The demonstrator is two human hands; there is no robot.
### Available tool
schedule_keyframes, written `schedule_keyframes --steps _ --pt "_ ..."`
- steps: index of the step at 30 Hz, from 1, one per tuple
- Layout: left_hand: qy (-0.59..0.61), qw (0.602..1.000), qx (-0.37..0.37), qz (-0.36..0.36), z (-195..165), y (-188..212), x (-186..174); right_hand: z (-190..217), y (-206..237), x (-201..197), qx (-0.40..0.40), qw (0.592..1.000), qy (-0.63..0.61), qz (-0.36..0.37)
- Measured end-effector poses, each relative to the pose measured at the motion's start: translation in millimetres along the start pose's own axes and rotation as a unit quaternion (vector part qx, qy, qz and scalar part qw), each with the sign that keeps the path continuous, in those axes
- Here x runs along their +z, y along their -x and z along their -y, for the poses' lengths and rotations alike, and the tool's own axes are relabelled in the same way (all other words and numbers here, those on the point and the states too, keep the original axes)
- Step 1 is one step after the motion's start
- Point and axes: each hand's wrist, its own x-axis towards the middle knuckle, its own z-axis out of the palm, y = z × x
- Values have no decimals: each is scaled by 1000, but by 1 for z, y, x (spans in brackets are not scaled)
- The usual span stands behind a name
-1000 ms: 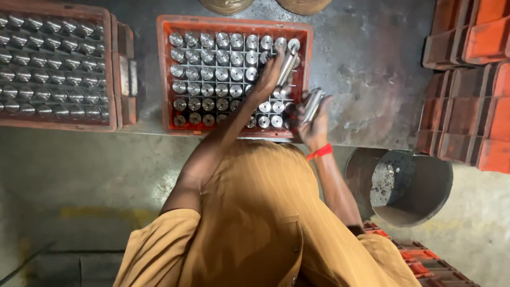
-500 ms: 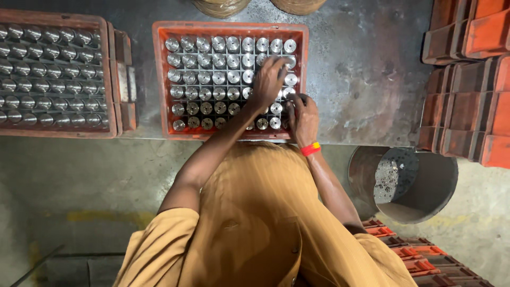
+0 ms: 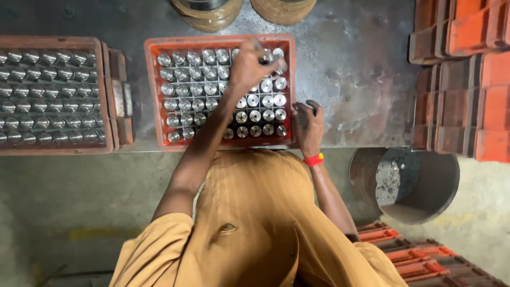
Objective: The person picks small metal cups from an orange crate and places them one by one into the cells of a grid tray on the work table, occasionally reaching into buckets of dark material beside the trays and repositioning filled trays on the table.
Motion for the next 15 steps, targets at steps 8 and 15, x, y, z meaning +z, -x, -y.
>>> schedule_keyframes --steps 8,15 --pt "265 935 -233 43 -4 25 28 4 -17 -5 9 996 -83 39" --pt "0 983 179 -40 11 35 44 -1 -9 1 -19 997 -55 48"
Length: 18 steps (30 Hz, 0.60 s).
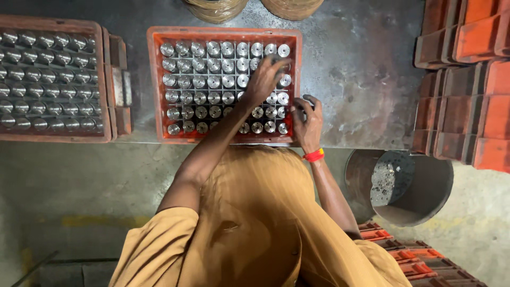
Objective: The person picks small metal cups from an orange crate and places them one by one into the cells of a grid tray on the work table, occasionally reaching into buckets of dark material beside the trays and repositioning filled trays on the table.
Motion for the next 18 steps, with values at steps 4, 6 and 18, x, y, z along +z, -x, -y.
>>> schedule_keyframes --steps 4,6,18 --pt "73 994 -56 -57 -1 2 8 0 0 7 11 1000 -12 3" --pt "62 990 -92 -90 2 11 3 0 -1 6 14 1000 -16 1" --pt "-251 889 -251 -288 -18 161 -147 -19 -61 43 -59 958 245 137"
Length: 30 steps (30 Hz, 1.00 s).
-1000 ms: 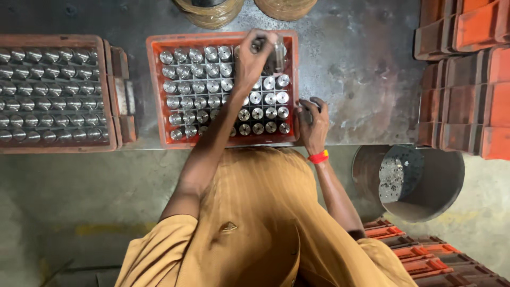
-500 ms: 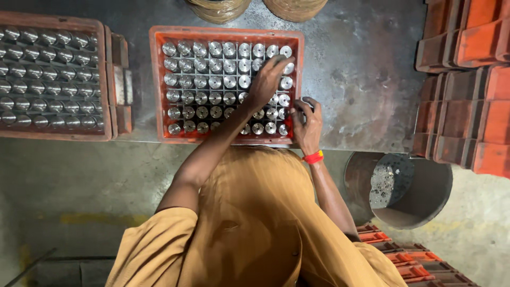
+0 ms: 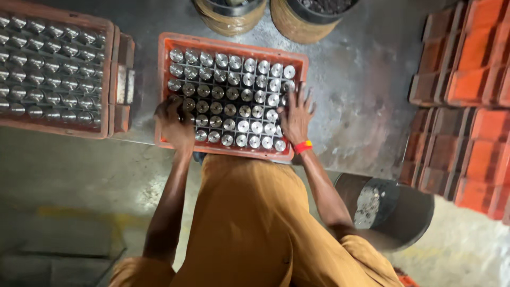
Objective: The person picks small metal cups from an orange crate and places them one by one into the cells of a grid tray on the work table, occasionally reaching into buckets of dark material beside the trays and repositioning filled trays on the table.
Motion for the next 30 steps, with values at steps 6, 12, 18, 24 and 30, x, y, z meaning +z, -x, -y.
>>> schedule_keyframes --steps 6,12,18,24,30 --pt "18 995 -96 -18 14 40 4 -24 -97 -39 -51 970 -181 -156" --pt "58 993 -97 -42 21 49 14 -36 -261 -87 -59 990 -108 -73" --pt "-12 997 -63 -52 18 51 12 -8 -295 -83 -83 997 1 -5" --pt "-12 994 -105 -26 17 58 12 -16 -298 -80 -110 986 -114 -52" --pt "-15 994 -101 -30 13 55 11 -22 -295 -82 -178 965 -162 -102"
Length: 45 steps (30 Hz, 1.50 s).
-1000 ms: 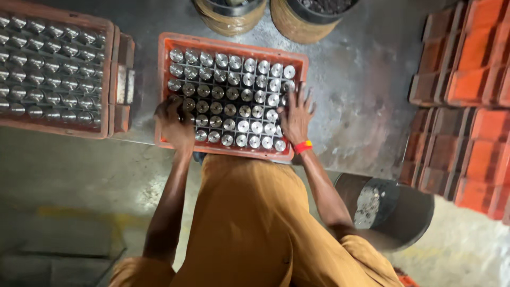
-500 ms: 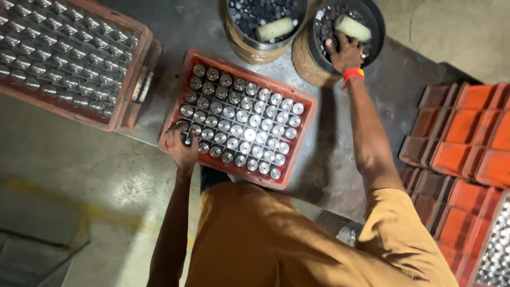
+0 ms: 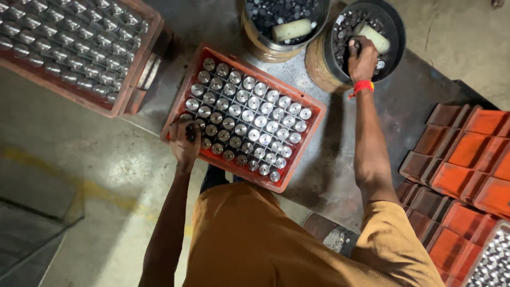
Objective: The person picks small metal cups from an orange crate and places them one by one into the cells of a grid tray on the work table, occasionally reaching into buckets of dark material beside the trays and repositioning filled trays on the table.
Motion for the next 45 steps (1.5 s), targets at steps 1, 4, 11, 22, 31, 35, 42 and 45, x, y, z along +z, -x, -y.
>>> schedule_keyframes --steps 1,4,11,22,31,35,42,45 --pt "10 1000 -4 -3 -1 -2 0 2 -1 0 16 1000 -3 9" --pt "7 1000 -18 0 -4 -6 -2 6 -2 0 20 1000 -3 6" --pt "-48 999 16 -6 -14 -13 -7 0 3 3 -8 998 -20 -65" --pt "29 1000 3 10 -13 -9 0 7 55 6 299 673 -642 -215" --pt "245 964 -86 55 2 -8 -3 182 257 95 470 611 -636 37" --pt "589 529 -535 294 2 14 25 260 275 120 372 779 -502 54" --pt "716 341 -509 335 10 10 13 352 249 132 7 977 -202 -67" --pt "679 325 -556 352 12 2 -1 366 245 132 19 980 -183 -70"
